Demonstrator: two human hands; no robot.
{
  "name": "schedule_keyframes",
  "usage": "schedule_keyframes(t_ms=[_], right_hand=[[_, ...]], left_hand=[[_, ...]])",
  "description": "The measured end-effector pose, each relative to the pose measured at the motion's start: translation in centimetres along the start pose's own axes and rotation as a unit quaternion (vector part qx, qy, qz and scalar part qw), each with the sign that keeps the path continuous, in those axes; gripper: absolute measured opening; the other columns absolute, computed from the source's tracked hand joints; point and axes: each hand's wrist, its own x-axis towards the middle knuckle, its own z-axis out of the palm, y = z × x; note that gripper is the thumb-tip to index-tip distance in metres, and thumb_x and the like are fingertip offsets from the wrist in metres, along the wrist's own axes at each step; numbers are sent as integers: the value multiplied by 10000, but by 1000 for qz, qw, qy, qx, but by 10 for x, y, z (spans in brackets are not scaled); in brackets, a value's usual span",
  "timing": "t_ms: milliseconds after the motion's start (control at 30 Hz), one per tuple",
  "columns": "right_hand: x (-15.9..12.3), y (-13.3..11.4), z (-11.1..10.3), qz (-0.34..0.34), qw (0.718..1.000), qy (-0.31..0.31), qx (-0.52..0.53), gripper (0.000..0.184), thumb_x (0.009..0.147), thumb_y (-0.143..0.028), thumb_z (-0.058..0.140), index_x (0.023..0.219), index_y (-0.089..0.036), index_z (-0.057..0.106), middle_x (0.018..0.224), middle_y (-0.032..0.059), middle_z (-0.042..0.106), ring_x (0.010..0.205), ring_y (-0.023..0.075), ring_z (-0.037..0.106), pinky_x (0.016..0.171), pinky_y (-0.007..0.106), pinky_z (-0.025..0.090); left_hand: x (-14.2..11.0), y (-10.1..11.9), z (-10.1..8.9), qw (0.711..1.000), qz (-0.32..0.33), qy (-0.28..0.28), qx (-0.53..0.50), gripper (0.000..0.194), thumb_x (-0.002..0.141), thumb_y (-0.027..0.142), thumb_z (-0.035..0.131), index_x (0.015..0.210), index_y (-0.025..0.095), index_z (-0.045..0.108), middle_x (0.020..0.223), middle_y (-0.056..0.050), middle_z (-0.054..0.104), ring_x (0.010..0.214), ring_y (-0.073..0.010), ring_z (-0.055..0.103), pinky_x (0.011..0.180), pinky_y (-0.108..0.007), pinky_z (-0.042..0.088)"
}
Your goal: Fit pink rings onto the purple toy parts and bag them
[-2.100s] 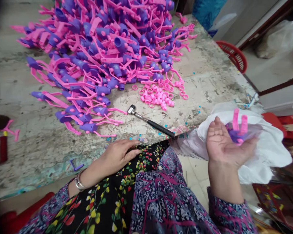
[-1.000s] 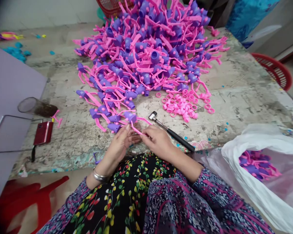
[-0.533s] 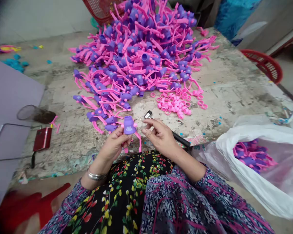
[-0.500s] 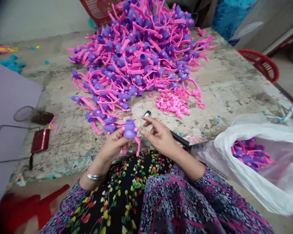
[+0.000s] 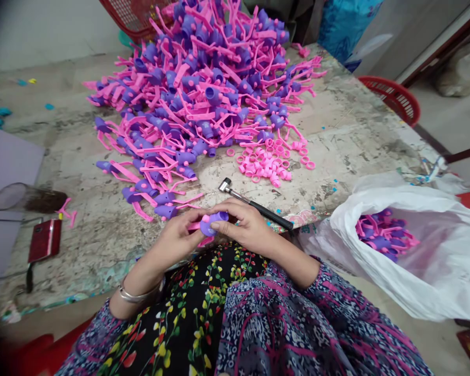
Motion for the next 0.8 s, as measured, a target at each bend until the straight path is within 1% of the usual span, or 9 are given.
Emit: schedule_keyframes(t_ms=[67, 133, 200, 267, 333, 433, 500, 667, 800], right_hand=[[-1, 3, 2, 2, 998, 39, -45, 190, 906, -256, 677, 1094, -228, 682, 982, 39, 694, 905, 164, 639, 809, 320, 505], [-2, 7, 4, 6, 991, 92, -93, 177, 902, -257, 683, 1072, -208, 682, 944, 45, 690, 859, 164, 635, 772, 315, 508], [-4, 8, 6, 2, 983, 133, -126, 171, 901, -259, 684, 1058, -192, 679, 924, 52, 682, 817, 161, 627, 732, 307, 510], [-5, 7, 9, -22, 977, 154, -145, 174, 901, -252, 683, 1060, -182, 669, 926, 61, 677, 825, 166, 625, 738, 313, 517], [-6, 3, 13, -59, 974, 153, -155, 183, 904, -241, 677, 1076, -181, 655, 941, 69, 678, 880, 180, 630, 783, 331, 524], [-8, -3, 20, -90, 979, 127, -134, 192, 923, -234, 645, 1111, -196, 635, 977, 74, 685, 935, 189, 638, 824, 348, 535], [-8, -6, 24, -92, 984, 114, -103, 194, 931, -233, 631, 1122, -203, 629, 999, 77, 688, 943, 184, 647, 826, 345, 543], [-10, -7, 29, -94, 989, 90, -71, 201, 925, -281, 647, 1114, -210, 638, 1012, 77, 702, 968, 189, 655, 842, 351, 542], [-6, 10, 12, -28, 996, 59, -63, 248, 978, -377, 545, 1128, -211, 653, 988, 66, 711, 894, 180, 671, 778, 331, 547]], left_hand=[[-3, 1, 0, 993, 43, 89, 56, 328, 872, 238, 608, 1197, 196, 620, 1184, -99, 671, 1109, -256, 610, 961, -434, 465], [-6, 3, 1, 979, 87, 166, 81, 330, 866, 207, 615, 1196, 200, 619, 1205, -107, 646, 1162, -257, 577, 1010, -448, 440], [-10, 4, 4, 975, 112, 182, 61, 256, 889, 200, 603, 1143, 207, 639, 1113, -86, 674, 1072, -222, 616, 962, -398, 472], [-12, 3, 10, 980, 117, 156, 48, 190, 929, 237, 568, 1096, 202, 653, 1039, -77, 701, 1001, -208, 640, 915, -366, 489], [-12, 1, 15, 987, 98, 114, 59, 239, 971, 344, 502, 1050, 180, 657, 999, -94, 705, 960, -223, 641, 878, -370, 493], [-10, -1, 21, 997, 35, 45, 43, 537, 979, 590, 325, 913, 164, 647, 846, -91, 670, 805, -230, 610, 753, -360, 493], [-9, 0, 22, 1000, -3, 9, -21, 683, 942, 703, 212, 843, 178, 638, 751, -68, 636, 725, -220, 581, 705, -347, 482], [-7, 4, 22, 977, -117, -22, -178, 750, 891, 783, 190, 678, 196, 605, 623, -37, 606, 673, -201, 577, 706, -322, 464], [-7, 3, 24, 955, -190, -43, -224, 777, 911, 757, 190, 596, 178, 601, 523, -26, 564, 493, -140, 464, 561, -278, 382]])
